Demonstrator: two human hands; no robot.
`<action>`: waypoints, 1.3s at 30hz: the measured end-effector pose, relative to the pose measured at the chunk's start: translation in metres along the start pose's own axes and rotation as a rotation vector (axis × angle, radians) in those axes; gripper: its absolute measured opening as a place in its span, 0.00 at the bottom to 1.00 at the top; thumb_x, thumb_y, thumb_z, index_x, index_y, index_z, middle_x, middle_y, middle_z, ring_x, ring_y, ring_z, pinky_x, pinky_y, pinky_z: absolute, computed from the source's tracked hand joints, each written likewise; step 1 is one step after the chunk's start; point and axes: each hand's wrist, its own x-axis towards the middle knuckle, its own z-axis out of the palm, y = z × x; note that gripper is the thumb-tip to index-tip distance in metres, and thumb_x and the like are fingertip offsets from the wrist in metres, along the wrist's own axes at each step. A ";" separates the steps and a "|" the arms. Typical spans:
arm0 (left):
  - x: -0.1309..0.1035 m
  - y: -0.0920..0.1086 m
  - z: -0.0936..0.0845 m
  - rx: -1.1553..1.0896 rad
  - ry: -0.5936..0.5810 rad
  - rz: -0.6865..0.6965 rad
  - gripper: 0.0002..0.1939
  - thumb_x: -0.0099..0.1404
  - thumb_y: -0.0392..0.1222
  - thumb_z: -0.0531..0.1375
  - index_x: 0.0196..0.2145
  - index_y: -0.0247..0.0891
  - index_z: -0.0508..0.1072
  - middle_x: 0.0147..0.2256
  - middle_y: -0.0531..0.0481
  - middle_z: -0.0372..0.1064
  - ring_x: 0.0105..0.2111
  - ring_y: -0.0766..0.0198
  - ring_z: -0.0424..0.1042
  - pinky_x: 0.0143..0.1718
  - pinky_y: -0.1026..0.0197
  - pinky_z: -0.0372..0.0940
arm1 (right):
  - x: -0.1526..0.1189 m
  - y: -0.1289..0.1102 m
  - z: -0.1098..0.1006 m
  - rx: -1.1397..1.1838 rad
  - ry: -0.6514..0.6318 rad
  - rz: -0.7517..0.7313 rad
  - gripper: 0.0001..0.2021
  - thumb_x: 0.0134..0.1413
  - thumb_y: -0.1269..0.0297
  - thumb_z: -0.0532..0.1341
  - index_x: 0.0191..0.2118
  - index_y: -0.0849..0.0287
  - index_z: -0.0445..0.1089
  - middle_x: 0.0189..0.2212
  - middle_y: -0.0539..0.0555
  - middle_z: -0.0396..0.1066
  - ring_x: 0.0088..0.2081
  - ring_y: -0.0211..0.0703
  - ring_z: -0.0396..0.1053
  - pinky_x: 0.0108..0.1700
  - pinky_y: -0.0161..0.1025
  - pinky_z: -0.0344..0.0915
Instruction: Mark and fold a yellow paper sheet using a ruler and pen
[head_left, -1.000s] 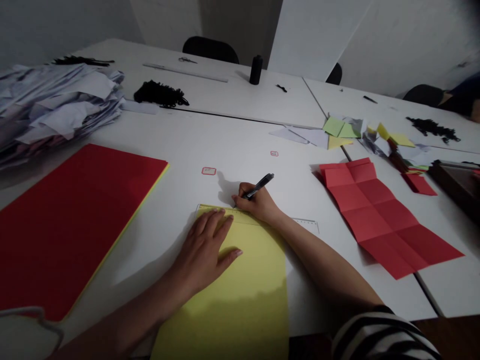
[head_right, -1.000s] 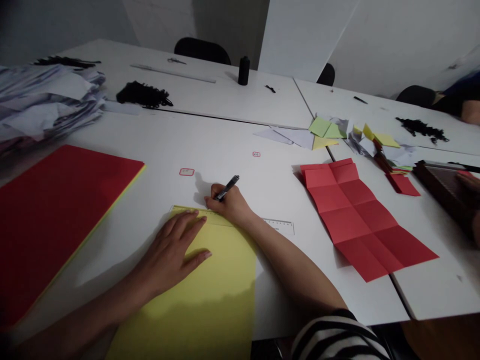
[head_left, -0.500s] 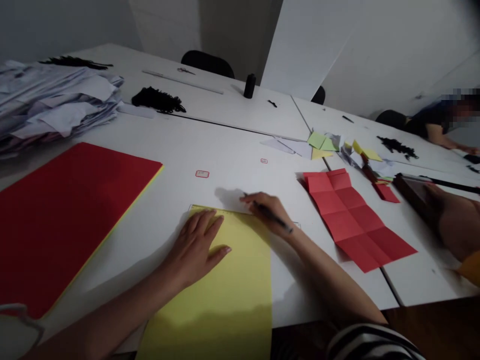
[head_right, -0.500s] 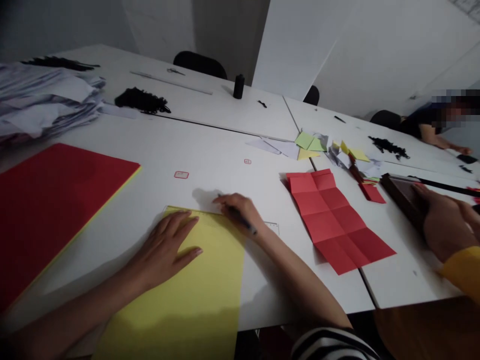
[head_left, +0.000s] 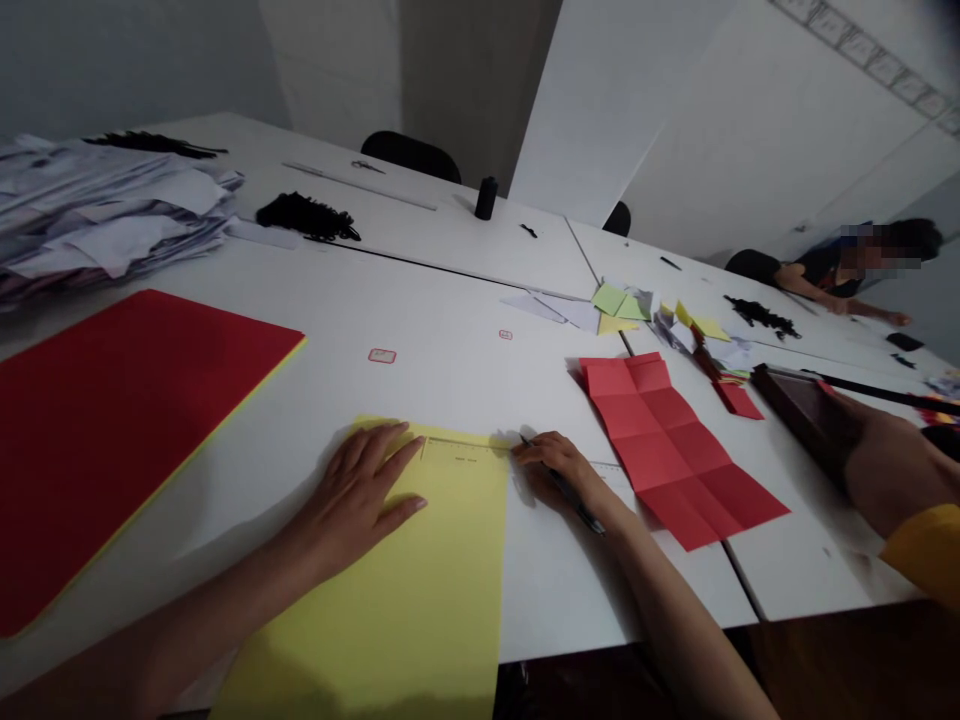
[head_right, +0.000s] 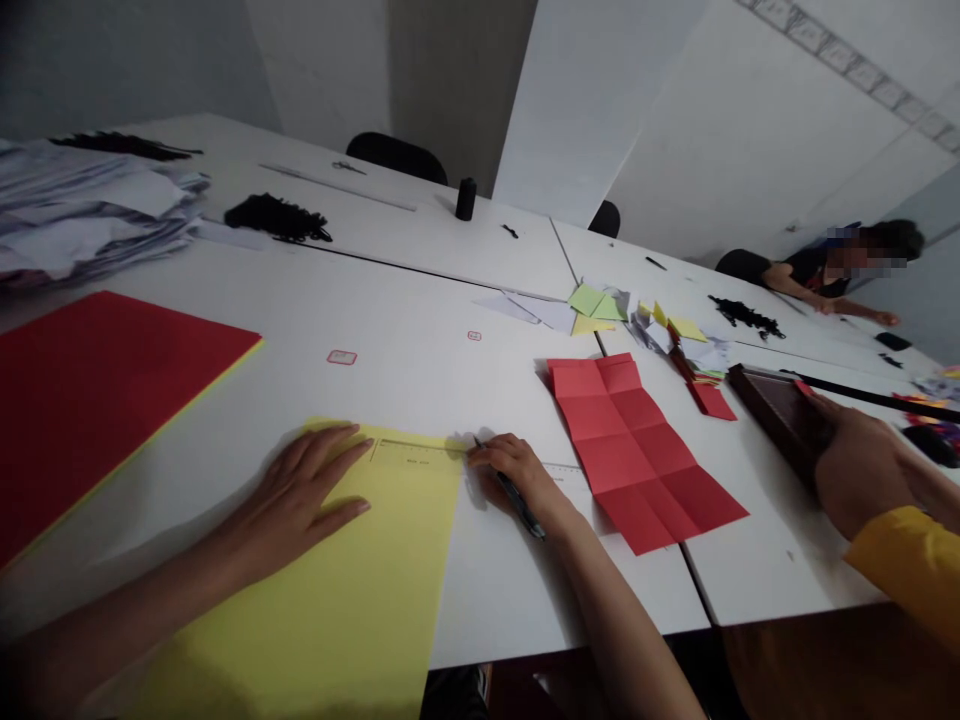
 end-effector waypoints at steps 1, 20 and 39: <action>0.000 -0.002 0.000 0.008 -0.012 -0.003 0.27 0.67 0.56 0.53 0.60 0.43 0.60 0.61 0.41 0.55 0.60 0.48 0.56 0.58 0.43 0.55 | -0.001 0.000 -0.002 0.008 0.007 0.028 0.11 0.59 0.71 0.55 0.46 0.54 0.67 0.42 0.55 0.72 0.45 0.45 0.68 0.46 0.46 0.67; 0.038 0.059 0.019 -0.004 -0.064 0.167 0.20 0.69 0.50 0.53 0.52 0.33 0.67 0.52 0.40 0.66 0.53 0.50 0.63 0.53 0.47 0.62 | -0.005 0.005 -0.004 0.083 0.066 0.134 0.11 0.59 0.68 0.59 0.47 0.54 0.67 0.38 0.54 0.67 0.40 0.45 0.66 0.42 0.43 0.66; 0.030 0.051 0.031 -0.019 -0.046 0.121 0.25 0.70 0.52 0.50 0.60 0.36 0.60 0.60 0.42 0.60 0.60 0.51 0.57 0.58 0.47 0.58 | -0.003 0.007 -0.004 0.115 0.078 0.206 0.11 0.58 0.67 0.60 0.47 0.54 0.67 0.38 0.54 0.66 0.40 0.44 0.66 0.42 0.42 0.66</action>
